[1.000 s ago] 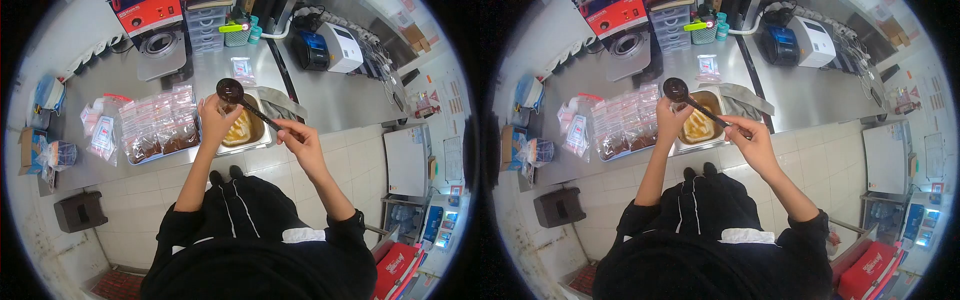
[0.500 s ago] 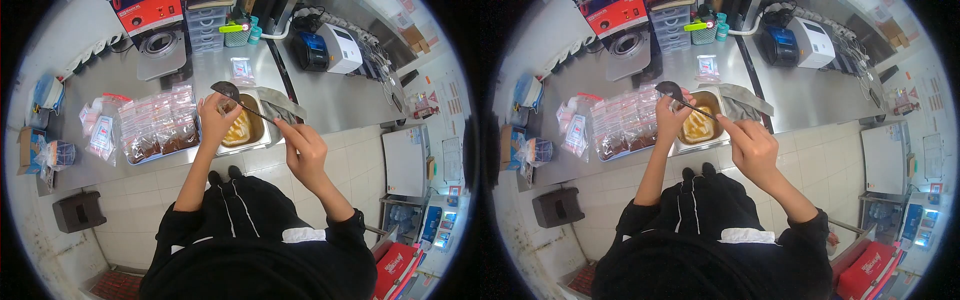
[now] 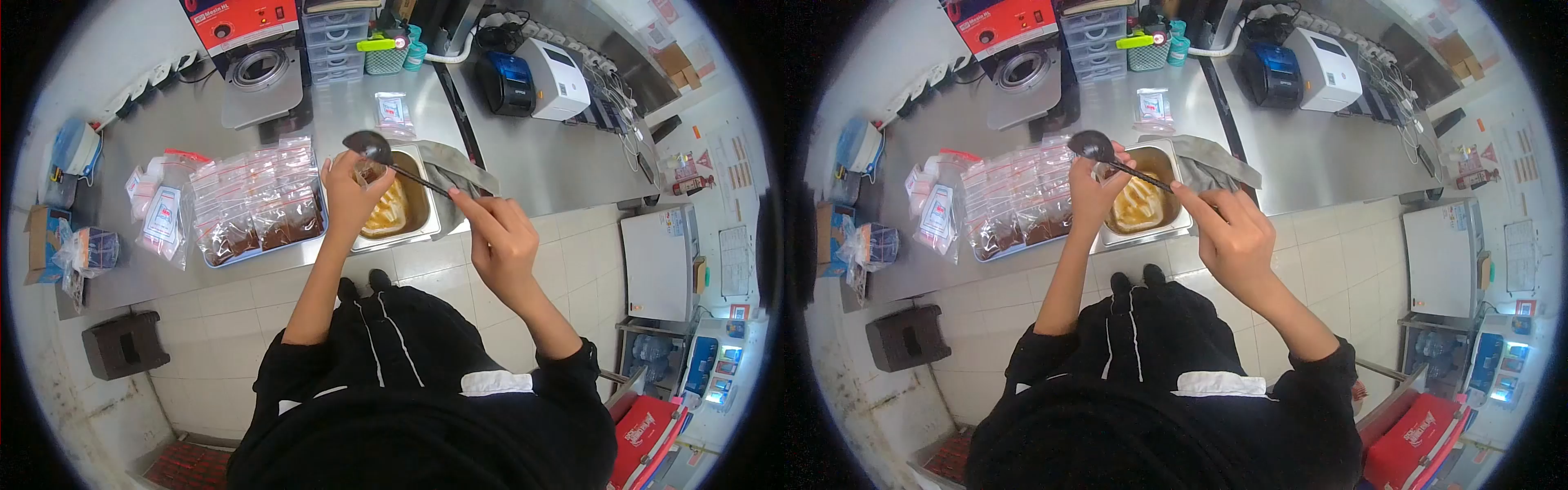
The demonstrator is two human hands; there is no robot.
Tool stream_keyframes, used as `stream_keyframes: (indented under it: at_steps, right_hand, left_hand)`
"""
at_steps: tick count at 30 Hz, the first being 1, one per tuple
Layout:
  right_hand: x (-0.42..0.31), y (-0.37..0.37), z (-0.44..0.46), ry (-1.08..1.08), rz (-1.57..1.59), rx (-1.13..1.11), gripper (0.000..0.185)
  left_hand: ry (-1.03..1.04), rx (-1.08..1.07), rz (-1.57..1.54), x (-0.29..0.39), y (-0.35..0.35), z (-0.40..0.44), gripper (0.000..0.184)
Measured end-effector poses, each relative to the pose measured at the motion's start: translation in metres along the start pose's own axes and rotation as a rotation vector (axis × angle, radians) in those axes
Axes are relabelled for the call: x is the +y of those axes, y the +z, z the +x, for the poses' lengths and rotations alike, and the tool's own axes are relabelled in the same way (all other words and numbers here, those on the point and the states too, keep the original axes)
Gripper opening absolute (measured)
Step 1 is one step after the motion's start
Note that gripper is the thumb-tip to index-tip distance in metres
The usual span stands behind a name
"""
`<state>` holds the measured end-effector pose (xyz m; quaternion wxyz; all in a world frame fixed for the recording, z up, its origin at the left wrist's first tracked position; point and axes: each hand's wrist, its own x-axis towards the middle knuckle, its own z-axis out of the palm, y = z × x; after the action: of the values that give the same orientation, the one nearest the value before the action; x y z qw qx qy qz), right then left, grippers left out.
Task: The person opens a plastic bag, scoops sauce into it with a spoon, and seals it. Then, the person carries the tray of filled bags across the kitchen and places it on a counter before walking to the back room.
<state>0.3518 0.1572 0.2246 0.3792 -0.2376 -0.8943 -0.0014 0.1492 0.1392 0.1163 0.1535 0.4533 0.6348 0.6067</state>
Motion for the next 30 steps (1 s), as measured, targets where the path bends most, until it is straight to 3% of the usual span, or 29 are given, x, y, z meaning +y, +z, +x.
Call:
stream_keyframes:
  at_steps: [6, 8, 9, 11, 13, 15, 16, 18, 19, 21, 23, 24, 25, 26, 28, 30]
  right_hand:
    - [0.002, 0.002, -0.003, 0.060, 0.094, -0.059, 0.040]
    - [-0.002, -0.002, 0.001, 0.447, 0.472, -0.182, 0.032]
    - [0.000, 0.000, 0.000, 0.445, 0.474, -0.182, 0.032]
    - [0.013, 0.008, -0.005, 0.824, 0.793, -0.194, 0.027]
    - [0.029, 0.023, -0.019, 0.771, 0.684, -0.166, 0.024]
    - [0.039, 0.036, -0.029, 0.518, 0.083, -0.383, 0.020]
    - [0.039, 0.045, -0.032, 0.513, 0.089, -0.385, 0.020]
    - [0.033, 0.062, -0.034, 0.445, -0.098, -0.748, 0.016]
    - [0.028, 0.068, -0.033, 0.441, -0.090, -0.746, 0.016]
    - [0.020, 0.078, -0.025, 0.212, -0.089, -0.569, 0.015]
    - [0.010, 0.082, -0.009, 0.208, 0.013, -0.439, 0.013]
    - [0.001, 0.081, 0.005, 0.326, 0.436, -0.329, 0.012]
    - [-0.005, 0.079, 0.015, 0.437, 0.858, -0.206, 0.011]
    - [-0.009, 0.078, 0.023, 0.434, 0.863, -0.206, 0.011]
    - [-0.014, 0.076, 0.033, 0.600, 1.318, -0.362, 0.011]
    - [-0.012, 0.073, 0.035, 0.581, 1.326, -0.382, 0.010]
  left_hand:
    - [-0.043, 0.000, 0.032, 0.004, -0.002, -0.001, 0.025]
    - [-0.081, -0.034, -0.006, 0.010, -0.005, -0.002, 0.023]
    - [-0.121, -0.067, -0.044, 0.014, -0.007, -0.002, 0.021]
    - [-0.142, -0.046, -0.171, 0.013, -0.010, -0.003, 0.020]
    - [-0.159, -0.027, -0.303, 0.012, -0.015, -0.004, 0.019]
    - [-0.318, -0.011, -0.529, 0.011, -0.027, -0.005, 0.022]
    - [-0.317, -0.005, -0.524, 0.011, -0.031, -0.005, 0.022]
    - [-0.339, -0.075, -0.684, 0.015, -0.039, -0.006, 0.025]
    - [-0.348, -0.110, -0.761, 0.017, -0.045, -0.005, 0.026]
    - [-0.355, -0.198, -0.777, 0.029, -0.057, -0.003, 0.031]
    - [-0.290, -0.429, -0.855, 0.046, -0.064, -0.002, 0.039]
    - [-0.262, -0.553, -0.832, 0.048, -0.067, -0.002, 0.051]
    - [-0.260, -0.551, -0.828, 0.050, -0.065, -0.004, 0.051]
    - [-0.269, -0.579, -0.827, 0.053, -0.062, -0.007, 0.056]
    - [-0.291, -0.636, -0.878, 0.061, -0.056, -0.014, 0.066]
    - [-0.262, -0.664, -0.844, 0.066, -0.056, -0.017, 0.064]
